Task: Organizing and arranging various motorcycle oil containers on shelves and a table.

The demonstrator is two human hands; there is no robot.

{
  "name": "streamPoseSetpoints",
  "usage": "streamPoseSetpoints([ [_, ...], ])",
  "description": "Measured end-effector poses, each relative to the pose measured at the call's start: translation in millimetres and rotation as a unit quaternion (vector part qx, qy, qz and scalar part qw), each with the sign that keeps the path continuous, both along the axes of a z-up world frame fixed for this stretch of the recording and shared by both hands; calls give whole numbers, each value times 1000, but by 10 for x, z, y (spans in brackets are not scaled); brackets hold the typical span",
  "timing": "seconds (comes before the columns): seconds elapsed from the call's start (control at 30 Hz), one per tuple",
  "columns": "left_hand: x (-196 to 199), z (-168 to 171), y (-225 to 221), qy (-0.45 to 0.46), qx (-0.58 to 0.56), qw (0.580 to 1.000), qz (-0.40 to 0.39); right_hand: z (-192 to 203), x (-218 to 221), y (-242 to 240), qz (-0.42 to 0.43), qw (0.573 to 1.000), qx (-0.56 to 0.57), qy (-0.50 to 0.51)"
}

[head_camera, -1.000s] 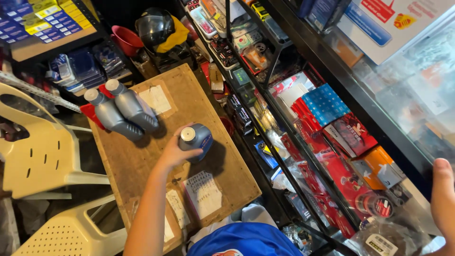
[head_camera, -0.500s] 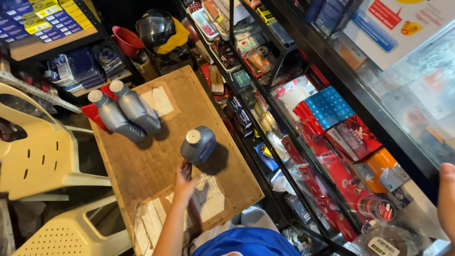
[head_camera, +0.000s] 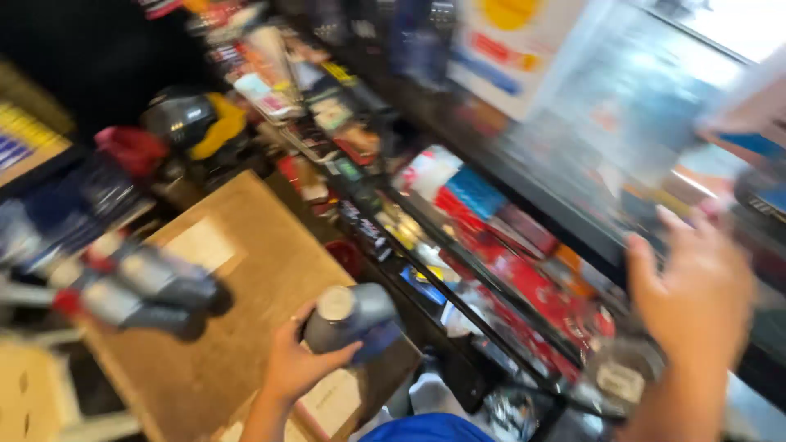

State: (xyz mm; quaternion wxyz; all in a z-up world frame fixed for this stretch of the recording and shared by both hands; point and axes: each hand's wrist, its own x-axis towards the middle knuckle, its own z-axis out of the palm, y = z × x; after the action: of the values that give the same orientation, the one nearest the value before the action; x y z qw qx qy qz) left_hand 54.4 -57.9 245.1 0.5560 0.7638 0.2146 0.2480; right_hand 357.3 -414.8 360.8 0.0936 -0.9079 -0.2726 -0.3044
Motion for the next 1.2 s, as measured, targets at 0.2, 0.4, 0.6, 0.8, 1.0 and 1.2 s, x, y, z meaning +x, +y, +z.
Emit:
streamPoseSetpoints([
  [0.2,715,1404,-624,-257,-57,929,-259,384,-256,133,126,961,224,104],
  [0.4,2129,2233,-1374,-355,-166,825,-407,-131,-146,-199,222,779,585,31],
  [0.6,3258,2167,-1961,-361,-84,825,-427,73,-227,-68,106,876,471,5],
  [0.8,3544,2120,-2140,-315,-179,789,-496,264,-282,44,49,890,453,26],
  [1.0,3561,1592,-2268,-377,-114,853,-342,291,-149,-30,119,845,516,79],
  [1.2,3618,1371,-2170,-278,-262,818,-430,201,-73,-117,97,842,519,108],
])
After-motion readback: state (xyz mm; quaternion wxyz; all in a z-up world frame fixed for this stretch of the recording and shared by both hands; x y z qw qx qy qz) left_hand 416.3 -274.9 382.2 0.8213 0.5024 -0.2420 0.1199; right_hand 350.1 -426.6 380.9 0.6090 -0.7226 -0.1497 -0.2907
